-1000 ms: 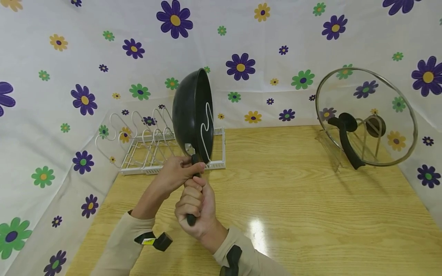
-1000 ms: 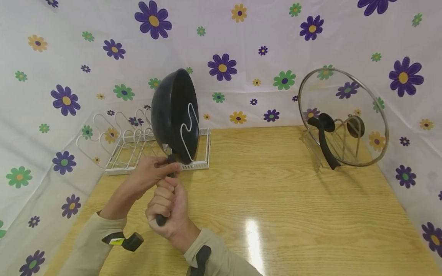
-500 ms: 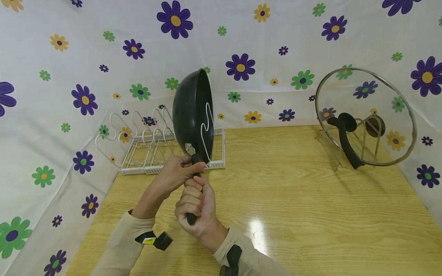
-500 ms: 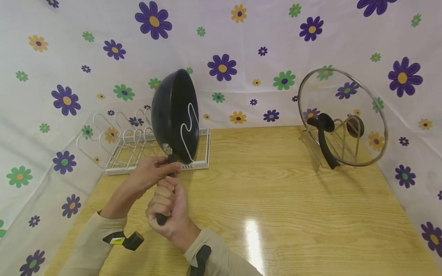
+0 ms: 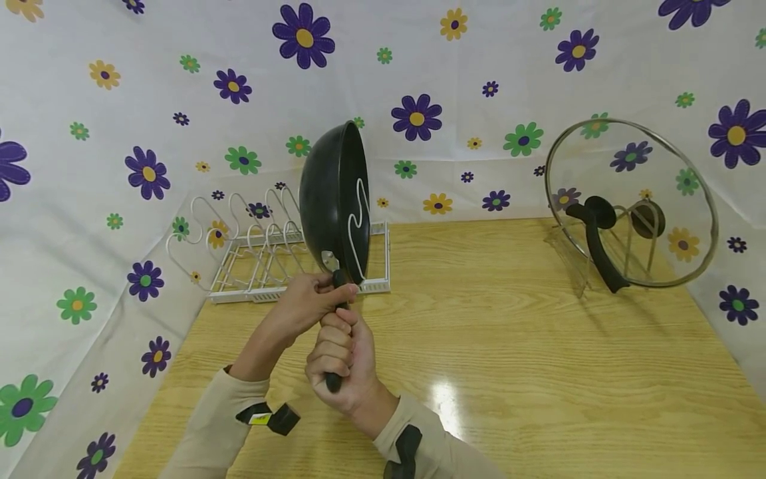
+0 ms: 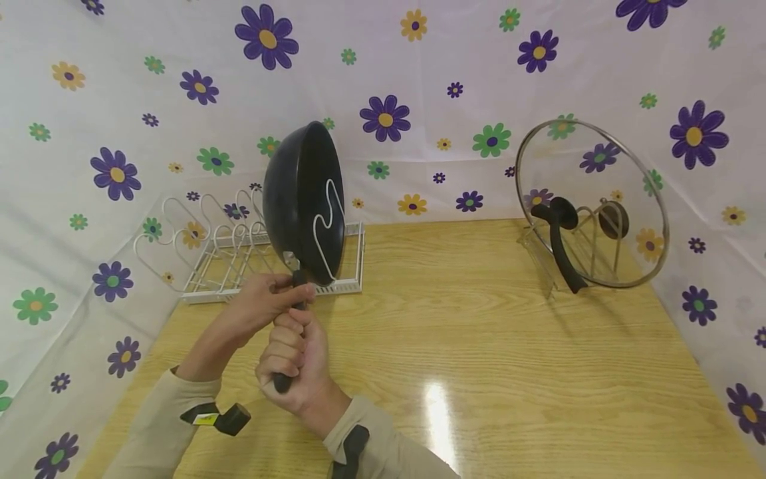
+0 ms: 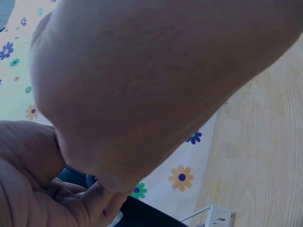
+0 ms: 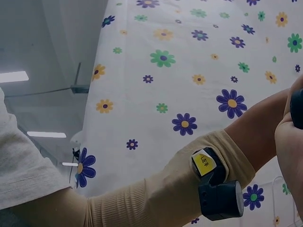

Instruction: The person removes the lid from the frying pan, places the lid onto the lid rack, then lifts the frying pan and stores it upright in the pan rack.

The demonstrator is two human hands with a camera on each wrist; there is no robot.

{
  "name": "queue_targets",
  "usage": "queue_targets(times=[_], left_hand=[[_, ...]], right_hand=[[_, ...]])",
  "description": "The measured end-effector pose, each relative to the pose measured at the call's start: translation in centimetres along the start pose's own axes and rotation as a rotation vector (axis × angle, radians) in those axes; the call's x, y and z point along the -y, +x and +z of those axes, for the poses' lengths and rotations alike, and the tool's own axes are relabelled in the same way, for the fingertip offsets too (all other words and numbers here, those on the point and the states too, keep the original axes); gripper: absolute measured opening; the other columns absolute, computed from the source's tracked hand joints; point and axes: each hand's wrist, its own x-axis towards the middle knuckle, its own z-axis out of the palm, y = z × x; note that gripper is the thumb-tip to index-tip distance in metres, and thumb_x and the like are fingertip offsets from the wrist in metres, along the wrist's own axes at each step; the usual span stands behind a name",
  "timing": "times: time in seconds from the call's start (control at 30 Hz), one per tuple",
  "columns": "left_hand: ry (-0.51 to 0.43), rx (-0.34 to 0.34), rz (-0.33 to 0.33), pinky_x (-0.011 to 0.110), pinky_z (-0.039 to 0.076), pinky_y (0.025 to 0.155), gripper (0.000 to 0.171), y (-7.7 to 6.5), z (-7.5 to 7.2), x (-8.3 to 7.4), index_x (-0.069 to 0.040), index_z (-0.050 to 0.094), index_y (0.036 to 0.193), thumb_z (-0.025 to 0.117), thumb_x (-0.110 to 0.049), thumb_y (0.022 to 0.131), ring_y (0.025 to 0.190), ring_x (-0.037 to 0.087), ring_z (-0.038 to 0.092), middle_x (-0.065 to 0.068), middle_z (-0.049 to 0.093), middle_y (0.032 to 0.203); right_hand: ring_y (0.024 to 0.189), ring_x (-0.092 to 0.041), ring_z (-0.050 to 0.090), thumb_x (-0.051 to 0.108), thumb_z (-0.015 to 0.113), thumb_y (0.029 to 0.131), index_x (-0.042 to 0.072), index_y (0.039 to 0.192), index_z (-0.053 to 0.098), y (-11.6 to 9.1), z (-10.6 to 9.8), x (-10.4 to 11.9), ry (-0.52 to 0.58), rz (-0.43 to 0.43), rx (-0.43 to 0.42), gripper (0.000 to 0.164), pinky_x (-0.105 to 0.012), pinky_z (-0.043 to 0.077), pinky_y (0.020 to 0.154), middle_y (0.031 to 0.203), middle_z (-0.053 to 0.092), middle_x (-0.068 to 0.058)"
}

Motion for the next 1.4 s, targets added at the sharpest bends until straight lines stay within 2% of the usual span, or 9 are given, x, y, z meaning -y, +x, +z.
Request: queue_targets(times=[0.23,0.37,0.6,0.77,0.9,1.03,1.17,1.3,1.4], left_hand=[[0.023,-0.001,-0.017,0.028,0.042,0.054,0.032,-0.1,0.3,0.0,-0.003,0.064,0.089,0.071,-0.033,0.097,0.06,0.015,0.048,-0.002,0.052,0.066],[0.016,0.002,-0.03,0.028,0.042,0.055,0.033,-0.3,0.4,0.3,-0.004,0.063,0.088,0.071,-0.034,0.097,0.06,0.015,0.048,-0.003,0.049,0.065],[-0.001,-0.005,-0.021,0.029,0.045,0.056,0.033,-0.2,0.6,0.4,-0.004,0.063,0.088,0.072,-0.035,0.096,0.061,0.016,0.051,-0.002,0.052,0.065],[-0.03,0.003,-0.007,0.031,0.051,0.061,0.035,-0.2,0.7,0.7,-0.002,0.069,0.097,0.07,-0.037,0.098,0.067,0.018,0.059,0.002,0.065,0.076],[-0.059,0.01,0.014,0.031,0.054,0.068,0.04,-0.3,0.8,0.8,0.001,0.072,0.106,0.062,-0.038,0.103,0.076,0.02,0.064,0.008,0.073,0.091],[-0.08,-0.008,0.037,0.031,0.052,0.077,0.045,-0.5,0.8,0.9,0.004,0.071,0.11,0.053,-0.038,0.107,0.083,0.02,0.065,0.013,0.074,0.1],[-0.099,-0.049,0.039,0.036,0.05,0.089,0.053,-0.7,0.9,1.3,0.004,0.07,0.112,0.045,-0.043,0.109,0.095,0.025,0.065,0.018,0.072,0.107],[-0.115,-0.072,0.028,0.048,0.045,0.106,0.061,-1.0,1.0,1.8,0.005,0.066,0.125,0.039,-0.048,0.11,0.115,0.033,0.064,0.022,0.07,0.12],[-0.11,-0.095,0.014,0.053,0.041,0.11,0.064,-1.1,1.1,2.2,0.004,0.062,0.132,0.035,-0.05,0.11,0.122,0.036,0.062,0.023,0.067,0.127]], right_hand=[[0.04,-0.001,0.025,0.021,0.048,0.101,0.02,0.069,0.037,-0.4,-0.2,0.4,-0.038,0.001,-0.036,0.034,-0.013,0.024,0.042,0.052,0.03,0.01],[0.04,-0.001,0.025,0.021,0.049,0.102,0.02,0.069,0.037,-0.6,-0.3,0.5,-0.059,0.006,-0.049,0.034,-0.013,0.025,0.042,0.052,0.03,0.01],[0.041,-0.001,0.029,0.021,0.052,0.101,0.019,0.069,0.039,-0.8,-0.1,0.8,-0.116,0.02,-0.064,0.034,-0.011,0.028,0.043,0.053,0.033,0.01],[0.043,-0.001,0.034,0.024,0.054,0.101,0.018,0.071,0.042,-0.9,0.1,1.1,-0.171,0.036,-0.08,0.033,-0.011,0.031,0.045,0.055,0.037,0.01],[0.046,-0.002,0.044,0.025,0.058,0.099,0.015,0.076,0.05,-1.2,0.3,1.3,-0.268,0.037,-0.13,0.027,-0.011,0.034,0.049,0.057,0.045,0.008],[0.055,-0.002,0.053,0.027,0.059,0.098,0.015,0.083,0.055,-1.4,0.5,1.7,-0.399,0.033,-0.18,0.02,-0.012,0.042,0.058,0.065,0.051,0.007],[0.07,-0.004,0.06,0.031,0.051,0.101,0.015,0.093,0.057,-1.6,0.6,2.4,-0.511,0.022,-0.223,0.019,-0.017,0.051,0.069,0.078,0.057,0.006],[0.088,-0.01,0.066,0.039,0.033,0.107,0.014,0.108,0.057,-1.8,0.8,3.4,-0.607,0.008,-0.266,0.035,-0.022,0.055,0.078,0.095,0.064,0.002],[0.103,-0.015,0.066,0.046,0.027,0.108,0.013,0.121,0.055,-2.0,1.0,4.3,-0.678,-0.001,-0.298,0.045,-0.026,0.055,0.085,0.11,0.066,-0.001]])
